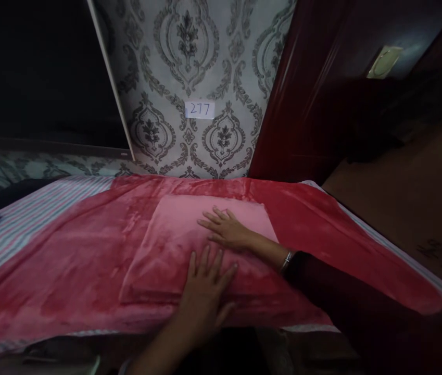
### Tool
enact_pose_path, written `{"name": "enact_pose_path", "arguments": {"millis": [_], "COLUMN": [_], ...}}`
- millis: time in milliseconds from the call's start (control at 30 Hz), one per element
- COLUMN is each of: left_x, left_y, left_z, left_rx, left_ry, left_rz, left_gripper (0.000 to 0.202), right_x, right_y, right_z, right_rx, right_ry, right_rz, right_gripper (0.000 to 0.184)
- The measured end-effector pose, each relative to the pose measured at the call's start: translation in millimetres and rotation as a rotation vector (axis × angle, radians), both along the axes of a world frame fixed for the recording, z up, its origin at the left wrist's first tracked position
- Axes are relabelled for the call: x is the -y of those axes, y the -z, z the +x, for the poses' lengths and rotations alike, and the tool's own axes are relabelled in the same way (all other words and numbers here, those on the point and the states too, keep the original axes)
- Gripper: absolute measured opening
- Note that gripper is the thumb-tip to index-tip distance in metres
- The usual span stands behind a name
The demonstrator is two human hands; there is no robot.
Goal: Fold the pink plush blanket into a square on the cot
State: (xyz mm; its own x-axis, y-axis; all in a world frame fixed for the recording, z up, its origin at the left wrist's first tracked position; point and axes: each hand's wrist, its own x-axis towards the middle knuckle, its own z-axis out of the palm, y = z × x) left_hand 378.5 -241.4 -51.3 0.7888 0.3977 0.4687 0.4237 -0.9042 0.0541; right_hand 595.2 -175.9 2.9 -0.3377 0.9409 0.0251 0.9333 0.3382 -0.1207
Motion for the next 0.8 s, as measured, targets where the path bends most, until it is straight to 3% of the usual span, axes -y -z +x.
{"name": "enact_pose_path", "arguments": {"millis": [167,333,500,667,733,800], "left_x": [0,0,1,5,4,0], "left_y": [25.0,26.9,29.8,15.9,4.9,-5.0], "left_z": [-6,-5,-6,-9,-15,-25], "left_rx": [0.004,0.010,-0.001,-0.010,-0.030,-0.042], "left_ry": [-0.019,-0.009,-0.006,-0.002,0.025,0.069], "left_rz": [0.052,0.045,0.007,-0.044,-0.057,-0.045], "left_gripper": [0.088,0.088,0.087,0.080,0.077,0.071], "right_x": [-33,-77,-90,-81,-76,-69], "right_y": [7.5,17.3,29.5,8.7,-4.3,-13.5], "right_z": [16,51,59,46,30,6], "right_rx": [-0.010,-0.121,-0.209,-0.124,-0.070,-0.034], "right_ry": [0.077,0.218,0.314,0.378,0.410,0.352], "right_rz": [-0.019,-0.122,-0.111,-0.134,-0.101,-0.020], "right_gripper": [0.061,0.061,0.059,0.057,0.057,0.056]}}
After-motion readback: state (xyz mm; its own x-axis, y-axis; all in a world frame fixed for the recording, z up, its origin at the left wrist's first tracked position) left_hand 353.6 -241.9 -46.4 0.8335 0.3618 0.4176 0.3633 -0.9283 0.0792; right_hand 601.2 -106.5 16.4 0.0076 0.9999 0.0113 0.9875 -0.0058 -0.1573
